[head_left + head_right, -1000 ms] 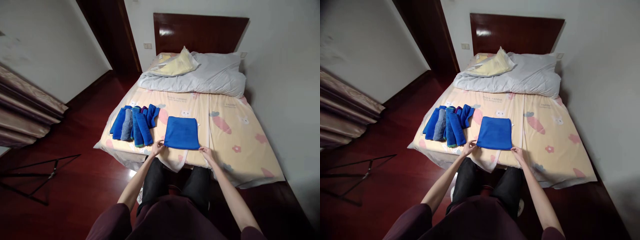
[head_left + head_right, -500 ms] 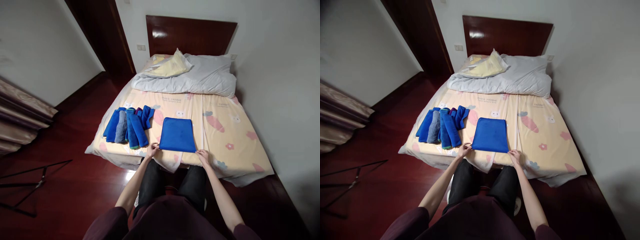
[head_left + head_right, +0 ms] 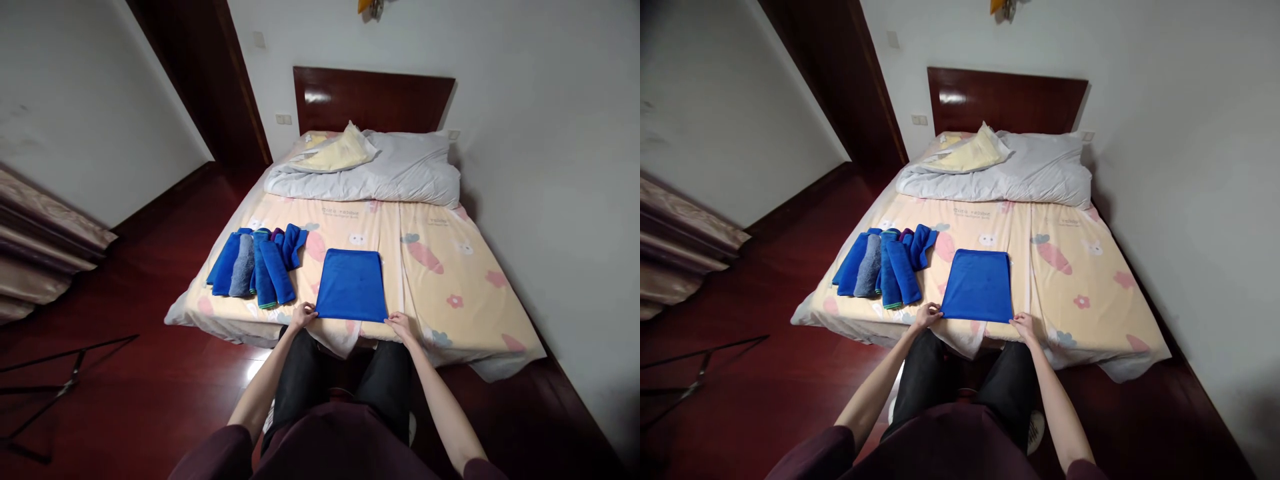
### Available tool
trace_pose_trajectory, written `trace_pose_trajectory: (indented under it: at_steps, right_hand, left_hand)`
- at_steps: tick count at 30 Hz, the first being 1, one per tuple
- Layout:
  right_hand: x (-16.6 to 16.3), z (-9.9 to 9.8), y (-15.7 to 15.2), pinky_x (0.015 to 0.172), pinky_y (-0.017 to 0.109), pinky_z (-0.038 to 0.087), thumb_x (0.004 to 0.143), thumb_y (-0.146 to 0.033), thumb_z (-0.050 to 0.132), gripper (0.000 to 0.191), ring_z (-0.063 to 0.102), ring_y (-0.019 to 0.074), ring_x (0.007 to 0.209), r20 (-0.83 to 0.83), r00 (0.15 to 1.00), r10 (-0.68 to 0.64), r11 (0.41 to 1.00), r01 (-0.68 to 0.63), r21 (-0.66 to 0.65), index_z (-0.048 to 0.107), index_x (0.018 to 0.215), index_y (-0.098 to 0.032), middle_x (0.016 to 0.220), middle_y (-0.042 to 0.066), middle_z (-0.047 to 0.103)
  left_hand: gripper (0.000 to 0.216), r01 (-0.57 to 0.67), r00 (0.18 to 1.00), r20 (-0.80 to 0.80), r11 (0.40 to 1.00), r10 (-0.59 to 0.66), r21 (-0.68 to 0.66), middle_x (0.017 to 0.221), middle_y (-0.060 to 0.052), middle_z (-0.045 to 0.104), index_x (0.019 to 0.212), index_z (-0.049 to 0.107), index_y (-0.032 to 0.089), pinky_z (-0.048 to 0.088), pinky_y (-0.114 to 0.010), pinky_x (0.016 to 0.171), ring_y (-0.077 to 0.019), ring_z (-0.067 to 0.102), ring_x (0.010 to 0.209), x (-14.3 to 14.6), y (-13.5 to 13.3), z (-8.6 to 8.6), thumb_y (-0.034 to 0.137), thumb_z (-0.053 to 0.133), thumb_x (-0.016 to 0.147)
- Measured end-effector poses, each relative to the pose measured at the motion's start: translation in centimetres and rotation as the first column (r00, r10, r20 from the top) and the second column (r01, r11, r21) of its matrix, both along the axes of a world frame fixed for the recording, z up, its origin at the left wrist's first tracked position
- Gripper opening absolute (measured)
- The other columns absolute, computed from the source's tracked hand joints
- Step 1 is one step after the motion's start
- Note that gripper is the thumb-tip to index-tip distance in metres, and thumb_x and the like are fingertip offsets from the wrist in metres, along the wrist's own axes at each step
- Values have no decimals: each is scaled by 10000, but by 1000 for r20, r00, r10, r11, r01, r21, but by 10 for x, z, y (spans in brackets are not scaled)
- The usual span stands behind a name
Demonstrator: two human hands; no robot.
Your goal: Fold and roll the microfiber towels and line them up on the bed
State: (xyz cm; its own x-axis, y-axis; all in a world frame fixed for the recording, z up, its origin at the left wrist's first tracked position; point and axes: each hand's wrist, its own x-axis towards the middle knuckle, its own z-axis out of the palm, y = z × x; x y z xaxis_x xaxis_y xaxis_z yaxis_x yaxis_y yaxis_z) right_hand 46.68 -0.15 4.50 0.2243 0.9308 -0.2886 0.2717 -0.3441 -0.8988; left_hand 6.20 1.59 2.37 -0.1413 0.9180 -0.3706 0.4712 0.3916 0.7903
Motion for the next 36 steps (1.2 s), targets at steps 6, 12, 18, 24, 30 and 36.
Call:
trace_pose_trajectory:
  at_steps: [6,12,18,24,30,36]
  right_hand:
    - [14,-1,-34,510,271,343,429,-606,862,511,480,144,518,-84,985,153,987,-157,-37,542,574,-235,528,-18,569]
    - [10,4,-18,445,252,242,432,-588,885,523,370,99,452,-125,991,52,990,-68,-127,547,624,-238,517,-42,528]
    - [8,1,30,469,213,261,458,-561,847,484,418,91,498,-63,997,33,986,-43,-159,564,654,-221,556,-46,546]
    - [7,0,100,474,217,290,447,-554,857,504,397,90,506,-64,998,22,981,-34,-190,522,644,-234,535,-72,478]
    - [-1,-3,175,439,221,286,414,-521,899,521,369,78,480,-78,997,-17,986,4,-168,527,633,-231,509,-79,456]
    - [-13,-9,230,422,204,276,394,-476,930,544,372,57,466,-131,983,-131,982,111,-150,527,652,-217,527,-82,487]
  left_hand:
    - [410,50,994,103,998,-46,-32,796,-61,783,817,672,204,560,-362,834,-294,761,910,-8,-38,-3,462,896,590]
    - [461,8,993,120,996,3,-89,756,-60,756,773,702,181,544,-317,739,-262,740,823,0,-21,5,529,906,550]
    - [367,-27,997,65,993,35,-119,713,-26,720,662,689,198,497,-255,665,-213,703,786,7,23,12,500,885,589]
    - [488,-114,967,202,975,153,-192,531,12,581,629,654,188,413,-241,506,-146,575,542,14,91,11,586,918,531]
    - [534,-147,936,292,971,198,-187,452,40,461,678,667,178,299,-243,432,-101,421,414,16,169,1,639,897,537]
    - [469,-236,915,317,968,250,-81,517,13,566,731,696,160,305,-227,440,-86,441,444,21,228,-10,538,906,551]
